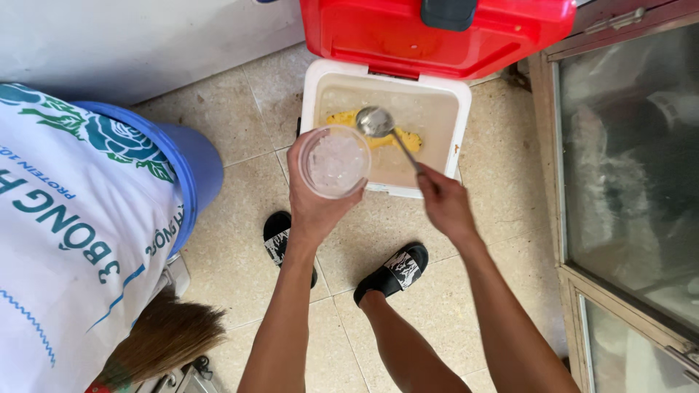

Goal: The person juices citrus fruits using a manual press, pours the juice into a cup, adds ice using a ladle, and places the cup into a plastic bag.

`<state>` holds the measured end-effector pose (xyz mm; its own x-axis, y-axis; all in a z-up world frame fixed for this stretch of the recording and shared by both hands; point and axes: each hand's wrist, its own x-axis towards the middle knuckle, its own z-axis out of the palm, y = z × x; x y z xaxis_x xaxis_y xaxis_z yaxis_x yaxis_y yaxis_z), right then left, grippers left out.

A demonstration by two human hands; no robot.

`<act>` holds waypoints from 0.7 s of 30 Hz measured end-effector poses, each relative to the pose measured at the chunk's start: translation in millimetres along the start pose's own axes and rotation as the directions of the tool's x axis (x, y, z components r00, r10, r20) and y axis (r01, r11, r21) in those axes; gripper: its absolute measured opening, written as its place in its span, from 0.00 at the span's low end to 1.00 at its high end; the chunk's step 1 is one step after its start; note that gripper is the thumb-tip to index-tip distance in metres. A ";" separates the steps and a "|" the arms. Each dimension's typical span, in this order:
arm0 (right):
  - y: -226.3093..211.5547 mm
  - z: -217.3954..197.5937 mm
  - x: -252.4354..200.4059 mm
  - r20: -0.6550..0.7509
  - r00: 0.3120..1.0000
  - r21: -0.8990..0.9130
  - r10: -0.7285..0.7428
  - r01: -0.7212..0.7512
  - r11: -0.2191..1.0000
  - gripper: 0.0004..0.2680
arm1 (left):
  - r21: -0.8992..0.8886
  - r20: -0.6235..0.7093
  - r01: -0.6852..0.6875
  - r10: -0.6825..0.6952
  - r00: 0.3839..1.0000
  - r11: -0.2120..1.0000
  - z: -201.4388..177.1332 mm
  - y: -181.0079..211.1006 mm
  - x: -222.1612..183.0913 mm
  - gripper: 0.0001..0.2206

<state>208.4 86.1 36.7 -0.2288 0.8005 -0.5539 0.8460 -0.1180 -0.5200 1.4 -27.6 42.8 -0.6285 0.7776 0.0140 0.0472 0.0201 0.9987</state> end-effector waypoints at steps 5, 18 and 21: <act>-31.7 -4.6 26.9 0.070 0.988 -0.167 -0.140 0.150 0.974 0.11 | -0.049 0.150 -0.033 0.040 0.988 0.998 -14.0 87.7 -8.8 0.46; -121.4 -138.3 47.0 -0.300 0.806 -0.563 -0.510 0.282 0.777 0.28 | -0.275 0.149 -0.027 0.070 0.986 0.961 -101.9 269.9 25.6 0.43; -87.4 -115.2 2.8 -0.329 0.797 -0.470 -0.506 0.326 0.820 0.19 | -0.182 0.229 -0.179 0.219 0.948 0.967 -96.8 308.6 36.6 0.44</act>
<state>189.4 166.4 155.5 -0.4520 0.8913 0.0353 0.8456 0.4408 -0.3012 -82.2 -53.8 356.4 -0.4078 0.8861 0.2202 0.0162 -0.2341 0.9721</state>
